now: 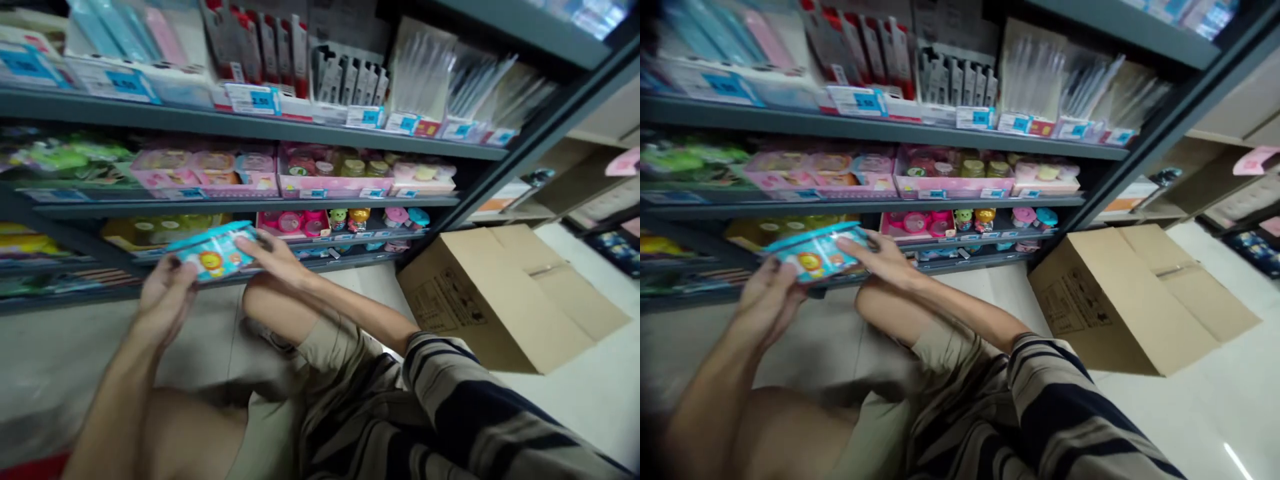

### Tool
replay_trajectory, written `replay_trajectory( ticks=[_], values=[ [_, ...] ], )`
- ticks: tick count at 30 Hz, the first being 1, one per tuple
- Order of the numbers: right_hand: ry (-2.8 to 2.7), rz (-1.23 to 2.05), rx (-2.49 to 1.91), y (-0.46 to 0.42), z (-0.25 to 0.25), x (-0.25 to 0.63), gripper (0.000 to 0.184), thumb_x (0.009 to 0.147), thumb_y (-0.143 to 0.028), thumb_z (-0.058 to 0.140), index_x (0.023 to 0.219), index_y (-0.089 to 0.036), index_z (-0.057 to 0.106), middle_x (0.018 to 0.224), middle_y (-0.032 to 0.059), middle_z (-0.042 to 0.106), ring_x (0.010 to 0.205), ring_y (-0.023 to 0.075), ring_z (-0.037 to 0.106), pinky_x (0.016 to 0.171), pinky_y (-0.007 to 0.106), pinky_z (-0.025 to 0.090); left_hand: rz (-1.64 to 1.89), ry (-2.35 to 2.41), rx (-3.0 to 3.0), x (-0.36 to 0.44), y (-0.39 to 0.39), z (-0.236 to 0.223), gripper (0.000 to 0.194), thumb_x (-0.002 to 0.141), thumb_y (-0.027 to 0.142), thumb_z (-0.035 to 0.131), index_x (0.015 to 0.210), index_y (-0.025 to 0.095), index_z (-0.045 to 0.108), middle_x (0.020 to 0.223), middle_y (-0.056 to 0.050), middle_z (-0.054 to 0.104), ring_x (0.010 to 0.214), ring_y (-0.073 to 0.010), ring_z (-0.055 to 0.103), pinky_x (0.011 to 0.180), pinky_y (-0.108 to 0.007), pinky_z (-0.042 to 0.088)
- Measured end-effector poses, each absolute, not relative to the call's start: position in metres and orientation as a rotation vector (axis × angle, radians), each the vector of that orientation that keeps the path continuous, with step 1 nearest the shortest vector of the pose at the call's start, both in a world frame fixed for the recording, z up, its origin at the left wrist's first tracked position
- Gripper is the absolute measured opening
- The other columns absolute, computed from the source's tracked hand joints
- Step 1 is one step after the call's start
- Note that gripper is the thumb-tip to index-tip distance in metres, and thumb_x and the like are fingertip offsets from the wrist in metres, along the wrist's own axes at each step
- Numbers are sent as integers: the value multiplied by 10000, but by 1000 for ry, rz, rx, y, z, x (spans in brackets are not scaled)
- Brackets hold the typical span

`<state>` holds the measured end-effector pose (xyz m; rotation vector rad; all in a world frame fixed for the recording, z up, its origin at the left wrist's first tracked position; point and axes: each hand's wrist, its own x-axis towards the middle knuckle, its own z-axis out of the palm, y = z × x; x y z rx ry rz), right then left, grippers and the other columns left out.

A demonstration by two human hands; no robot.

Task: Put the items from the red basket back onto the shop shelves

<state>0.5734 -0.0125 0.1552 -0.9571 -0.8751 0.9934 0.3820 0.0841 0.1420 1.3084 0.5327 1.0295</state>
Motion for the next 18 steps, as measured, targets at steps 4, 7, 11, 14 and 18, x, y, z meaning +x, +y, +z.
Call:
replay_trajectory(
  ticks=[4, 7, 11, 14, 18],
  values=[
    [-807, 807, -1059, -126, 152, 635, 839, 774, -804, 915, 1381, -262, 712, 1268, 21, 789, 1137, 273, 769, 927, 366, 721, 669, 460, 1550, 448, 35, 160, 761, 656, 642, 1053, 1231, 236, 763, 1219, -74, 824, 1205, -321, 752, 1098, -401, 613],
    [-797, 662, -1195, -195, 131, 667, 776, 858, -808, 836, 1395, -257, 731, 1193, 27, 802, 1012, 240, 757, 774, 302, 684, 448, 368, 1517, 498, -11, 160, 710, 603, 499, 1105, 1174, 221, 787, 1135, -86, 820, 1157, -333, 759, 1016, -392, 624],
    [-720, 579, -1405, -256, 87, 702, 765, 911, -797, 780, 1385, -197, 766, 1086, 60, 810, 830, 214, 705, 660, 299, 616, 200, 367, 1400, 554, -56, 129, 608, 579, 258, 1118, 1092, 196, 798, 1038, -87, 819, 1097, -329, 765, 984, -385, 597],
    [-615, 584, -1476, -281, 49, 721, 733, 929, -781, 768, 1340, -175, 793, 985, 75, 805, 768, 223, 695, 677, 336, 624, 42, 418, 1391, 584, -73, 97, 568, 614, 326, 1115, 1070, 178, 809, 992, -104, 825, 999, -307, 762, 895, -370, 592],
    [-507, 566, -1490, -295, 7, 740, 685, 939, -708, 810, 1347, -159, 770, 1151, 110, 813, 857, 231, 735, 708, 329, 643, -53, 433, 1411, 612, -80, 58, 586, 612, 377, 1123, 1064, 152, 827, 946, -110, 826, 965, -291, 755, 898, -366, 588]
  ],
)
